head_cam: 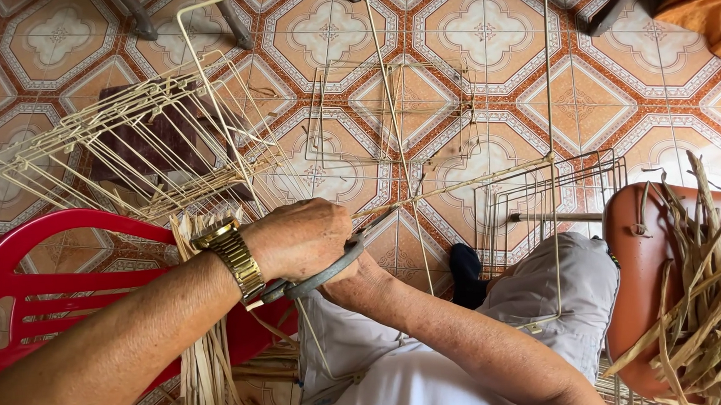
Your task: The person sits on a chair and assembles a bamboo frame, cutting thin bamboo strips with scissors and tying and weaving the strips onto a wire frame, working the strips one at a time with both hands.
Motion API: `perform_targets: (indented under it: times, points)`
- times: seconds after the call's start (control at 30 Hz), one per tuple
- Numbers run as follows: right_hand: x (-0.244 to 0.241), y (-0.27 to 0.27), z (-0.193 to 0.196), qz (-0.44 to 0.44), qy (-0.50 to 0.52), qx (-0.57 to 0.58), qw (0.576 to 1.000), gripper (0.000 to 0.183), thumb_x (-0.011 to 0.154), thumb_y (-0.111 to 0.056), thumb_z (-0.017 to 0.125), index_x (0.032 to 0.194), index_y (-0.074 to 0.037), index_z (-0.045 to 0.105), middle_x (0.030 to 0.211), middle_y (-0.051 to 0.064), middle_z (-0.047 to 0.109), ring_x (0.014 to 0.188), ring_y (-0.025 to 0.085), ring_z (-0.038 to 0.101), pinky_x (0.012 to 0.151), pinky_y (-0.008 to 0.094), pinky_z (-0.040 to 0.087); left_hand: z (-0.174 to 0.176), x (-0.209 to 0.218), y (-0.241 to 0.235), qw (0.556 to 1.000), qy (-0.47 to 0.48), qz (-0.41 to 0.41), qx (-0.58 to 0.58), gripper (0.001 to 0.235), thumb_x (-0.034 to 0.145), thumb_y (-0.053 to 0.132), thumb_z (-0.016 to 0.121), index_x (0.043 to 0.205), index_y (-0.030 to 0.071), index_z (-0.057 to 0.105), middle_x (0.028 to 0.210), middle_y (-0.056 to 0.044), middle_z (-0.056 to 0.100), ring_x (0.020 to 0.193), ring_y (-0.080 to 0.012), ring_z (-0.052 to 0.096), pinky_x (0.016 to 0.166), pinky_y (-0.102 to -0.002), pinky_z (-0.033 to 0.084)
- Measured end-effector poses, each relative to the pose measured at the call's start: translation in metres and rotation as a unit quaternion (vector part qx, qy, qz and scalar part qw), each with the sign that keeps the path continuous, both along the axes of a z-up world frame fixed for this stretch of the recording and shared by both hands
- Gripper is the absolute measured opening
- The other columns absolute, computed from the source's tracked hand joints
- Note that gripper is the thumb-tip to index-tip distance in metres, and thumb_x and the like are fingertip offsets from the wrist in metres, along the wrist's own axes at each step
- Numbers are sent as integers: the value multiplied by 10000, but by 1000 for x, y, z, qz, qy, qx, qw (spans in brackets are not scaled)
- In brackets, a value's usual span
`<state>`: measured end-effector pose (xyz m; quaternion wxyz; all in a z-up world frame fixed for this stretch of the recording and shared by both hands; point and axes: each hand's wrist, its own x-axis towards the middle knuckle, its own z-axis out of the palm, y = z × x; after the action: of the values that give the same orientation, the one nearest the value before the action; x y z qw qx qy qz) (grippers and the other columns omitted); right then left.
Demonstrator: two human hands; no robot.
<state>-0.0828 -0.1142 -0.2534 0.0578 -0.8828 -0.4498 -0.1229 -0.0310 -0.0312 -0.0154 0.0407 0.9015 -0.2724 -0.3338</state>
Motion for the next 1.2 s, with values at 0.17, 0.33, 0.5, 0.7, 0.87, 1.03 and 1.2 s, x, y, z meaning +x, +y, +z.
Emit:
perform_targets:
  times: [0.17, 0.33, 0.5, 0.7, 0.87, 1.03, 1.2]
  points:
    - [6, 5, 9, -3, 143, 28, 989, 339, 957, -332, 579, 1282, -272, 654, 1347, 14, 641, 1263, 215, 585, 1045, 429, 473, -28, -2, 3, 999, -36, -12, 1, 230, 817, 181, 635, 790, -37, 705, 787, -252, 691, 746, -363, 743, 658, -479, 596]
    - [2, -3, 19, -7, 39, 127, 991, 394, 960, -364, 603, 1329, -232, 642, 1374, 36, 636, 1286, 229, 588, 1058, 443, 468, -35, -5, 8, 997, -74, -23, -11, 202, 858, 140, 610, 826, -36, 705, 817, -228, 702, 749, -322, 743, 654, -454, 599]
    - [9, -13, 79, 12, -40, 108, 993, 289, 801, -359, 599, 1008, -218, 744, 1109, 99, 685, 1203, 296, 518, 1037, 481, 404, 18, -15, 38, 975, 87, -86, -186, 323, 829, 236, 708, 697, -49, 633, 563, -75, 510, 496, -198, 488, 469, -387, 441]
    - [11, -18, 83, 24, -12, 31, 999, 142, 880, -207, 632, 807, -136, 732, 966, 40, 679, 1176, 286, 480, 1122, 471, 371, -14, -74, 163, 810, -174, 431, -358, 372, 785, 373, 748, 1034, 100, 713, 525, 7, 492, 370, -78, 405, 318, -274, 284]
    - [17, -20, 93, 40, -28, 50, 998, 104, 806, -213, 656, 770, -136, 716, 884, 33, 649, 1109, 258, 504, 1030, 433, 402, -242, -126, 221, 722, -172, 657, -132, 467, 892, 512, 747, 1044, 83, 640, 719, -35, 653, 510, -163, 572, 440, -331, 445]
    - [44, -28, 96, 54, 17, 64, 996, 203, 890, -200, 701, 706, -123, 663, 777, 27, 612, 865, 242, 499, 756, 410, 403, -353, -182, 222, 710, -147, 688, 40, 657, 837, 456, 796, 1293, 58, 539, 809, -118, 773, 616, -246, 703, 536, -391, 537]
    - [86, -55, 124, 53, -19, 228, 972, 202, 903, -207, 699, 729, -119, 649, 686, 21, 580, 760, 201, 498, 812, 388, 405, -363, -194, 220, 729, -62, 679, 61, 650, 963, 322, 681, 1483, 58, 394, 903, -221, 765, 739, -352, 760, 649, -431, 584]
